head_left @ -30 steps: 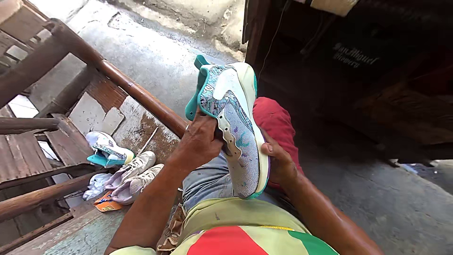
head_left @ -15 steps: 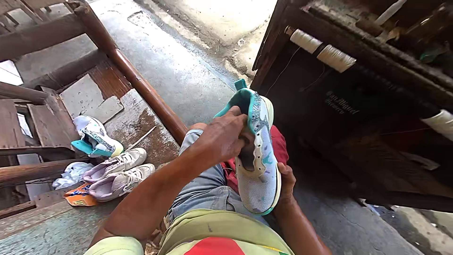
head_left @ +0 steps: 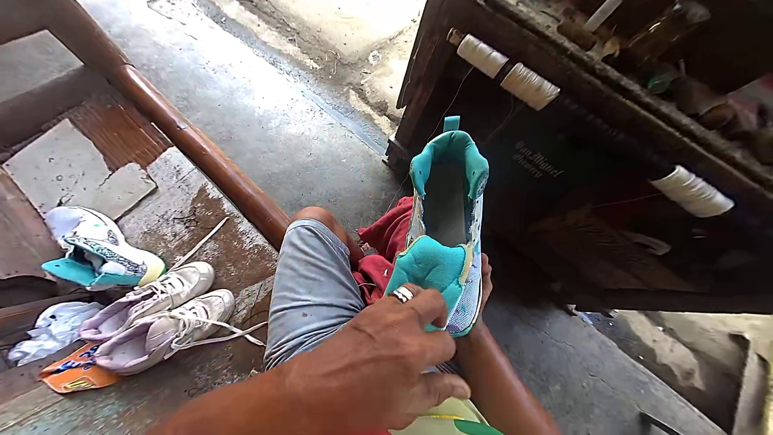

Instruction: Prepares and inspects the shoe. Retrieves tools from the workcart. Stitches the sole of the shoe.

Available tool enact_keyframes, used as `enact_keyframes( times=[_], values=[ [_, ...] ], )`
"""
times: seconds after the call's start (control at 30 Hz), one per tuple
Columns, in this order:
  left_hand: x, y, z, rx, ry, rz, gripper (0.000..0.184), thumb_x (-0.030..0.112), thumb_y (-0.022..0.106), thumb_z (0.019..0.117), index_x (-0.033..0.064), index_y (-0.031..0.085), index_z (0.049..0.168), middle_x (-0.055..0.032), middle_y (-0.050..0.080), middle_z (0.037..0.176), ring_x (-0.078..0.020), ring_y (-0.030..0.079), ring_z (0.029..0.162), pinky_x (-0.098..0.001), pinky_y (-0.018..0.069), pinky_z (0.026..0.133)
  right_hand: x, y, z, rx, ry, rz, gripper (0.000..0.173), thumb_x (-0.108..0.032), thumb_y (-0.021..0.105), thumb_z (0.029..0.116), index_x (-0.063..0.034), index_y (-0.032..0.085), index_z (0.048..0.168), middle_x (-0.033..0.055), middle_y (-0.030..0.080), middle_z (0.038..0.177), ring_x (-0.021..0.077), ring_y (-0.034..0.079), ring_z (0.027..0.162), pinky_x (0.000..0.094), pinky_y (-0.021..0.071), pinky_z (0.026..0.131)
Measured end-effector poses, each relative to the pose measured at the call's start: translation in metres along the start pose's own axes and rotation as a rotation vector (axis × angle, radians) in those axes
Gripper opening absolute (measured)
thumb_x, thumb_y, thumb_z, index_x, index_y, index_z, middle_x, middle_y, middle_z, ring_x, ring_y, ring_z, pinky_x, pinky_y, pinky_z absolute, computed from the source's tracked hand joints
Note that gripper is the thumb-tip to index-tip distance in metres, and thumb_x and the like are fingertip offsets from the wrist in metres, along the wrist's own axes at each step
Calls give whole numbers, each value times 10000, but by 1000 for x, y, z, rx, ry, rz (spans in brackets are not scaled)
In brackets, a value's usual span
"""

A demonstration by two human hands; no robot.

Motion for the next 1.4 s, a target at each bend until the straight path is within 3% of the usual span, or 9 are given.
enact_keyframes(
  times=[0.23, 0.3, 0.4, 0.57, 0.67, 0.9, 1.07, 1.23, 1.4],
  values=[
    [-51, -27, 50, 317, -286, -273, 258, 29, 519, 1023, 28, 678, 1225, -82, 660, 1120, -125, 694, 963, -317, 632, 839, -5, 13, -6, -52, 68, -235, 325, -324, 579, 986, -81, 773, 1083, 60, 777, 1019, 124, 738, 976, 326, 604, 885],
    [-71, -9, 53, 251, -378, -239, 249, 16, 555, 982, 39, 687, 1191, -81, 683, 1087, -149, 677, 989, -371, 587, 875, -8, 26, -11, 23, 76, -490, 349, -358, 640, 939, -104, 746, 1154, 44, 775, 1041, 115, 735, 986, 332, 606, 886],
    [-99, 17, 42, 243, -436, -573, 212, -4, 720, 870, 51, 683, 1071, 1, 713, 938, -35, 678, 900, -257, 587, 831, -19, 37, -12, 26, 135, -829, 755, -400, 697, 867, -96, 461, 1516, 31, 689, 1272, 108, 669, 1134, 333, 562, 992],
    [-133, 35, 32, 166, -620, -895, 286, -108, 710, 809, 85, 644, 1009, 89, 677, 851, 14, 654, 836, -199, 570, 806, -24, 38, -19, 94, 204, -1053, 873, -496, 762, 821, -127, 456, 1550, 95, 501, 1509, 192, 603, 1249, 390, 560, 1003],
    [-145, 43, 39, 160, -585, -706, 296, -72, 755, 781, 35, 660, 1039, 53, 680, 878, 7, 650, 855, -211, 569, 811, -24, 29, -22, 180, 223, -1103, 894, -513, 772, 791, -140, 471, 1546, 105, 485, 1528, 215, 602, 1253, 404, 567, 989],
    [-139, 44, 41, 283, -302, -912, 370, 51, 898, 692, 192, 719, 984, 136, 739, 900, 31, 689, 862, -184, 588, 810, -23, 26, -23, 215, 231, -1058, 874, -480, 766, 802, -174, 459, 1561, 101, 466, 1537, 214, 624, 1210, 398, 585, 951],
    [-127, 41, 44, 395, -373, -816, 306, -28, 748, 803, 183, 688, 1017, 118, 718, 893, 13, 682, 844, -202, 592, 773, -21, 30, -27, 284, 115, -896, 755, -402, 708, 833, -150, 506, 1515, 84, 665, 1294, 158, 690, 1063, 359, 603, 886],
    [-129, 24, 15, 452, -599, -908, 137, -3, 539, 954, 27, 660, 1009, -95, 699, 815, -128, 656, 615, -254, 563, 537, -28, 30, -25, 328, 46, -761, 619, -350, 598, 904, -168, 522, 1490, 54, 685, 1244, 127, 683, 1069, 348, 601, 888],
    [-160, -25, -53, 945, -859, -943, 146, 52, 442, 1026, 104, 571, 1072, -33, 691, 811, -89, 667, 624, -216, 559, 527, -34, 38, -23, 339, 33, -755, 487, -314, 530, 923, -156, 585, 1380, -19, 736, 1098, 52, 703, 1000, 278, 604, 879]
  ],
)
Point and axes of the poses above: each hand's wrist, its own z-axis towards the middle knuckle, its own y-axis out of the palm, x = y × z, the point moved 4 cm from there along z, towards the middle knuckle
